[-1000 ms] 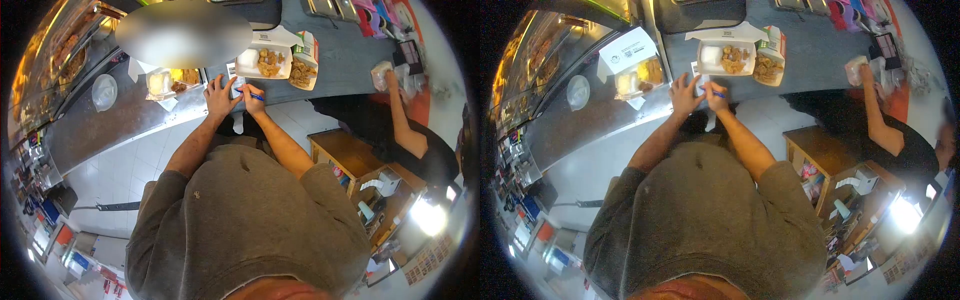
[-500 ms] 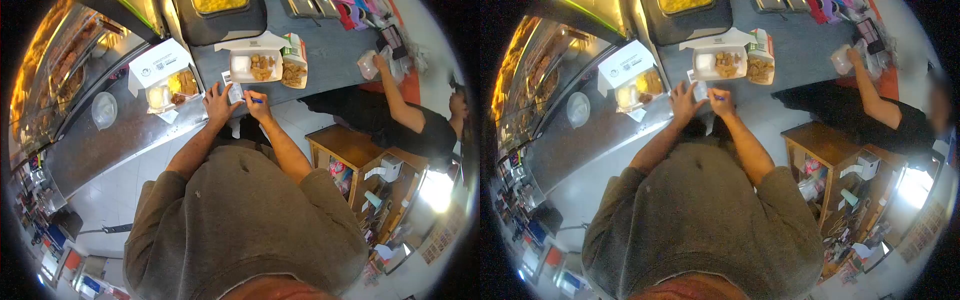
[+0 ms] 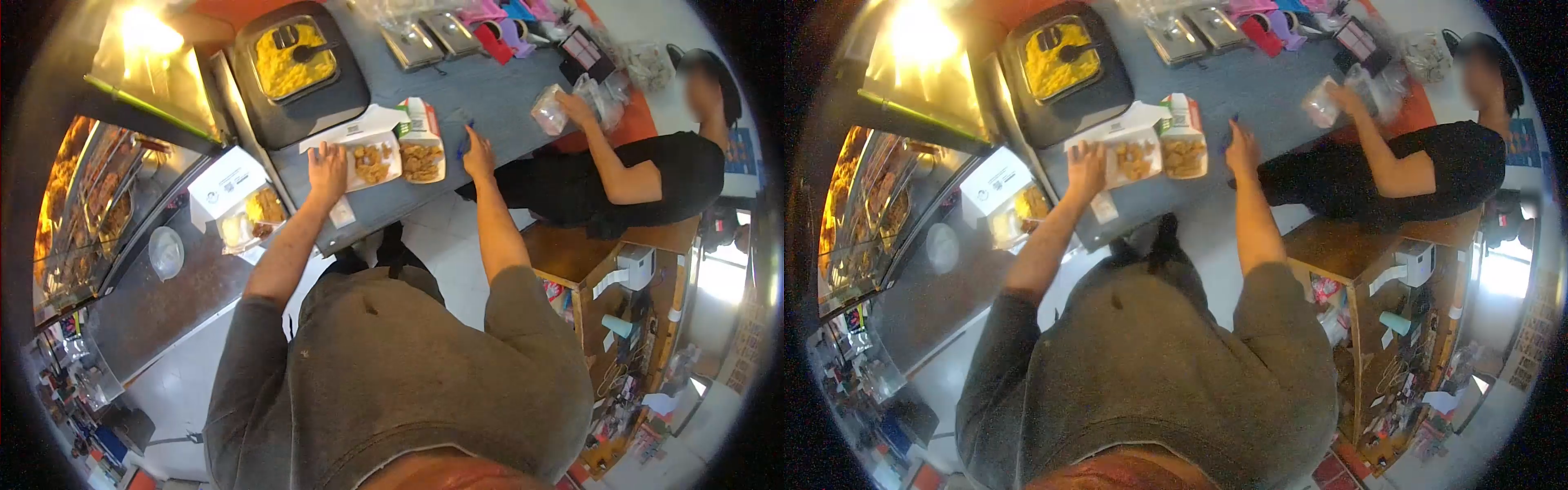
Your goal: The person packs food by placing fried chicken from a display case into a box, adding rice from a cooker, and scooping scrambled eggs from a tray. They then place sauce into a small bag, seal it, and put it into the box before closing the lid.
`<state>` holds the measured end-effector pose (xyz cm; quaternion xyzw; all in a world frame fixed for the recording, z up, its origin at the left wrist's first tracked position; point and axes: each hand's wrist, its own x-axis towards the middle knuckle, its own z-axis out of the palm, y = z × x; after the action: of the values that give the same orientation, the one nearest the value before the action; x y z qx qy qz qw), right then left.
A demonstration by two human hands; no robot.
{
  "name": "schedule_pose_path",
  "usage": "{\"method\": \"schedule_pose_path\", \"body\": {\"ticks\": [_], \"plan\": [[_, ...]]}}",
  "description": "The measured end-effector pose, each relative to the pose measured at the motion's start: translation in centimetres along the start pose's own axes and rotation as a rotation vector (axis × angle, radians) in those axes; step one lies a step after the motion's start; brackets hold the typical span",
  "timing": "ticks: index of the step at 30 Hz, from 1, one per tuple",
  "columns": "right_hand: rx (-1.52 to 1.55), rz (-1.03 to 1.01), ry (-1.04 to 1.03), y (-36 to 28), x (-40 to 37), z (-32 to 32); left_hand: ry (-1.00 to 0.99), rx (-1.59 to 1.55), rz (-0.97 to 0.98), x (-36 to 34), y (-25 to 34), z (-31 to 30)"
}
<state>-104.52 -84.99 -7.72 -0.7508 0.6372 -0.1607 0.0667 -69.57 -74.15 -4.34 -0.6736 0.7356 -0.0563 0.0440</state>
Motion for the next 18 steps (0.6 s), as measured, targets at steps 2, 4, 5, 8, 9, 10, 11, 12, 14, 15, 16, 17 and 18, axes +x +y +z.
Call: {"method": "schedule_pose_path", "body": {"ticks": [2, 4, 5, 8, 9, 10, 11, 12, 14, 15, 16, 17, 18], "plan": [[0.050, 0.101, -0.057, 0.7, 2.1, 0.5, 0.012, 0.067, 0.042, 0.6, 0.3, 2.5], [0.091, 0.128, -0.074, 1.7, 4.2, 0.9, 0.024, 0.085, 0.082, 1.2, 0.0, 3.3], [0.179, 0.143, 0.033, 1.0, 4.3, 0.1, 0.034, 0.034, 0.087, 1.1, -0.1, 3.2], [0.357, 0.102, 0.347, -1.1, 3.1, -2.0, -0.020, -0.079, -0.033, 0.9, -0.8, 0.4], [0.369, 0.085, 0.427, -2.2, 2.0, -2.8, -0.005, -0.118, -0.061, 0.5, -1.3, -1.5], [0.408, 0.035, 0.445, -4.1, 0.4, -4.1, 0.067, -0.155, -0.089, -0.1, -1.4, -4.1], [0.548, -0.056, 0.473, -6.3, -1.1, -5.3, 0.138, -0.195, -0.118, -0.9, -1.4, -6.8], [0.642, -0.068, 0.367, -7.6, -2.8, -4.2, 0.186, -0.259, -0.128, -1.8, -1.6, -8.5], [1.065, -0.081, 0.048, -13.7, -6.8, -5.1, 0.241, -0.364, -0.174, -5.1, -1.9, -12.8], [1.288, -0.061, -0.195, -16.7, -8.8, -5.0, 0.261, -0.355, -0.230, -7.2, -1.8, -13.6], [1.380, -0.246, -0.296, -19.3, -10.8, -3.8, 0.252, -0.366, -0.255, -10.2, -2.0, -14.0], [1.441, -0.262, -0.578, -21.8, -13.0, -1.7, 0.211, -0.364, -0.323, -13.1, -1.9, -13.8], [1.681, -0.219, -0.797, -25.4, -14.7, -4.3, 0.180, -0.328, -0.372, -16.4, -1.9, -13.4]]}}
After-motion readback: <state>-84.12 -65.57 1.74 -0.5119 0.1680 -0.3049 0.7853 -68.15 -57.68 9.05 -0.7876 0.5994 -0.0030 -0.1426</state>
